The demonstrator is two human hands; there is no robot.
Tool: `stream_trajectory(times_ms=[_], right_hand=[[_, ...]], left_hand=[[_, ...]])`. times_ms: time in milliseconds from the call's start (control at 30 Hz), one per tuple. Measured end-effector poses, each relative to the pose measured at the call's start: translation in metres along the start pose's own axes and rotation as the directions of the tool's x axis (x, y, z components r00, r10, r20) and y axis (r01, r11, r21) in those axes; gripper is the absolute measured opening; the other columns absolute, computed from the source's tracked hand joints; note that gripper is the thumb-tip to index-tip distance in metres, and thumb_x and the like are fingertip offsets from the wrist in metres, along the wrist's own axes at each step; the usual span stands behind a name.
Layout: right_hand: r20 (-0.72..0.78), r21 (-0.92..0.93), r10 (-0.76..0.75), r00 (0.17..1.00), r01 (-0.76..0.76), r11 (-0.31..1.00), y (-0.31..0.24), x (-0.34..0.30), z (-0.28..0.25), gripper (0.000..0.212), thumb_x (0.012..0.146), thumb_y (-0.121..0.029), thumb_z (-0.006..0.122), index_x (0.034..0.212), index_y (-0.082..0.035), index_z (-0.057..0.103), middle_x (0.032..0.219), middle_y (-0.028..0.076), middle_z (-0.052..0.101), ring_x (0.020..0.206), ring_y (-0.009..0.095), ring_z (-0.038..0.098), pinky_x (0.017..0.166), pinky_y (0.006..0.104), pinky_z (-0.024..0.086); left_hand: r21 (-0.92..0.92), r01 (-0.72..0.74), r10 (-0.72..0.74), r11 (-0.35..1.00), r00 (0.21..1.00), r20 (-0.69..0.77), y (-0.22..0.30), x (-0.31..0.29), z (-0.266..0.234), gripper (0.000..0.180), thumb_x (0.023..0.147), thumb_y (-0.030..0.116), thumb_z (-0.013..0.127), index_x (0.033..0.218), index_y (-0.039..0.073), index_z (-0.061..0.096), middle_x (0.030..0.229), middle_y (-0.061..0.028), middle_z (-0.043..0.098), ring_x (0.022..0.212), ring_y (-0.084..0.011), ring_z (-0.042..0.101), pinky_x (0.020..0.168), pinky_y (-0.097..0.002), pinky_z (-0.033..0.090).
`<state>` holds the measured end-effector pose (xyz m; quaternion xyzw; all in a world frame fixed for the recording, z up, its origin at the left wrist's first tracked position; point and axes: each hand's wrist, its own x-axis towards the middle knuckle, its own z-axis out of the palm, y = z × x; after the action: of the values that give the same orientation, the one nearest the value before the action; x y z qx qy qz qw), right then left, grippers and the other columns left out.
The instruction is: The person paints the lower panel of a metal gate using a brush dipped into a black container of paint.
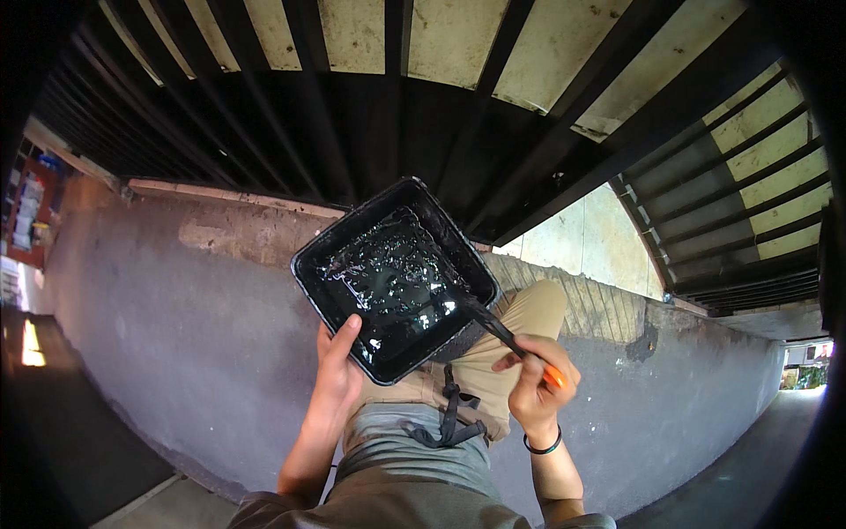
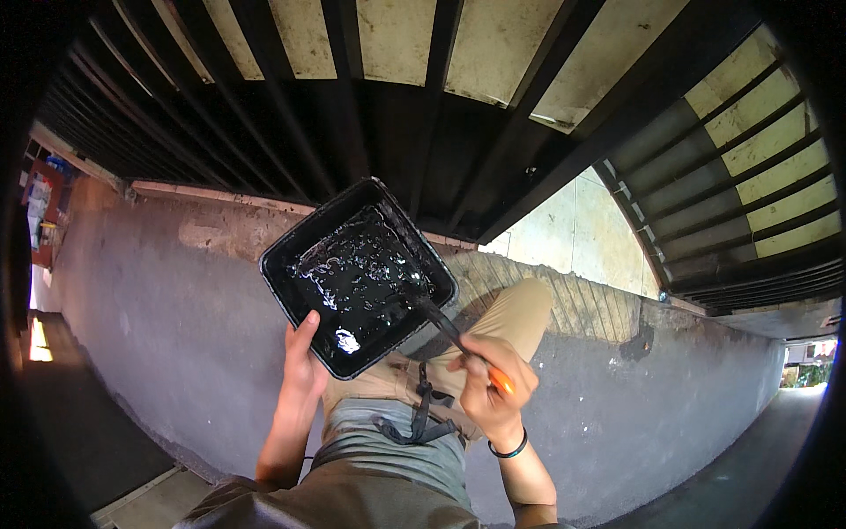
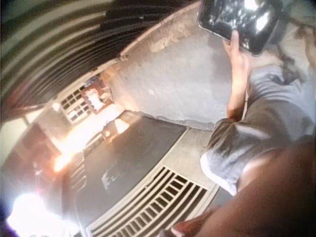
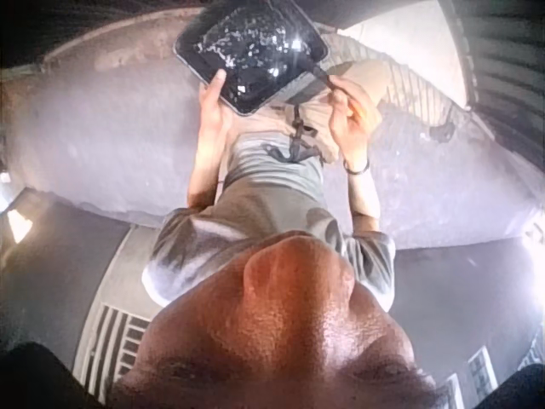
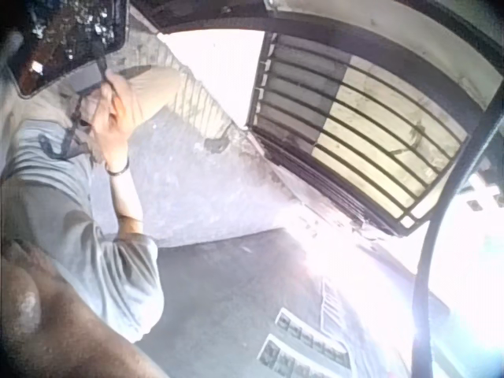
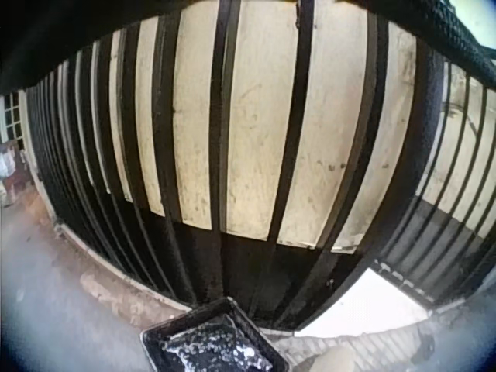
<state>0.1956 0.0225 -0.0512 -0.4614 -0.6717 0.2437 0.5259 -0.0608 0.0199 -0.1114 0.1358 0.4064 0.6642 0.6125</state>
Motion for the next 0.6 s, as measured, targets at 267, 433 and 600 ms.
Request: stream_trajectory(times_ms=[267, 433, 600], right_hand=[[-0.071, 0.156, 0.053, 0.996, -0.041, 0.987, 0.01, -0.011, 0.014, 0.027, 0.109, -0.015, 0.057, 0.115, 0.01, 0.066, 0.09, 0.02, 0.07, 0.065, 0.024, 0.074, 0.058, 0.0314, 0.059], [0.04, 0.185, 0.079, 0.996, -0.085, 0.979, 0.008, -0.012, 0.014, 0.02, 0.097, 0.003, 0.066, 0.115, 0.006, 0.071, 0.097, 0.017, 0.075, 0.073, 0.018, 0.075, 0.067, 0.0262, 0.057], [0.109, 0.195, 0.127, 0.986, -0.146, 0.97, 0.01, -0.001, 0.005, 0.021, 0.095, 0.003, 0.067, 0.115, 0.003, 0.073, 0.097, 0.016, 0.076, 0.073, 0.019, 0.075, 0.066, 0.0274, 0.058]], left_hand=[[0.059, -0.055, 0.056, 0.997, 0.998, -0.024, -0.001, -0.01, -0.016, 0.055, 0.104, 0.022, 0.064, 0.151, 0.001, 0.046, 0.142, -0.0136, 0.062, 0.128, -0.0255, 0.063, 0.109, -0.0425, 0.052], [0.011, -0.022, 0.023, 1.0, 0.992, -0.124, 0.004, -0.023, -0.017, 0.059, 0.1, 0.021, 0.07, 0.15, 0.003, 0.045, 0.143, -0.011, 0.059, 0.131, -0.025, 0.059, 0.113, -0.0429, 0.048], [0.041, -0.012, 0.018, 0.999, 0.989, -0.147, 0.006, -0.023, -0.009, 0.055, 0.102, 0.025, 0.067, 0.149, 0.003, 0.048, 0.141, -0.0105, 0.062, 0.13, -0.0255, 0.06, 0.111, -0.0438, 0.049]])
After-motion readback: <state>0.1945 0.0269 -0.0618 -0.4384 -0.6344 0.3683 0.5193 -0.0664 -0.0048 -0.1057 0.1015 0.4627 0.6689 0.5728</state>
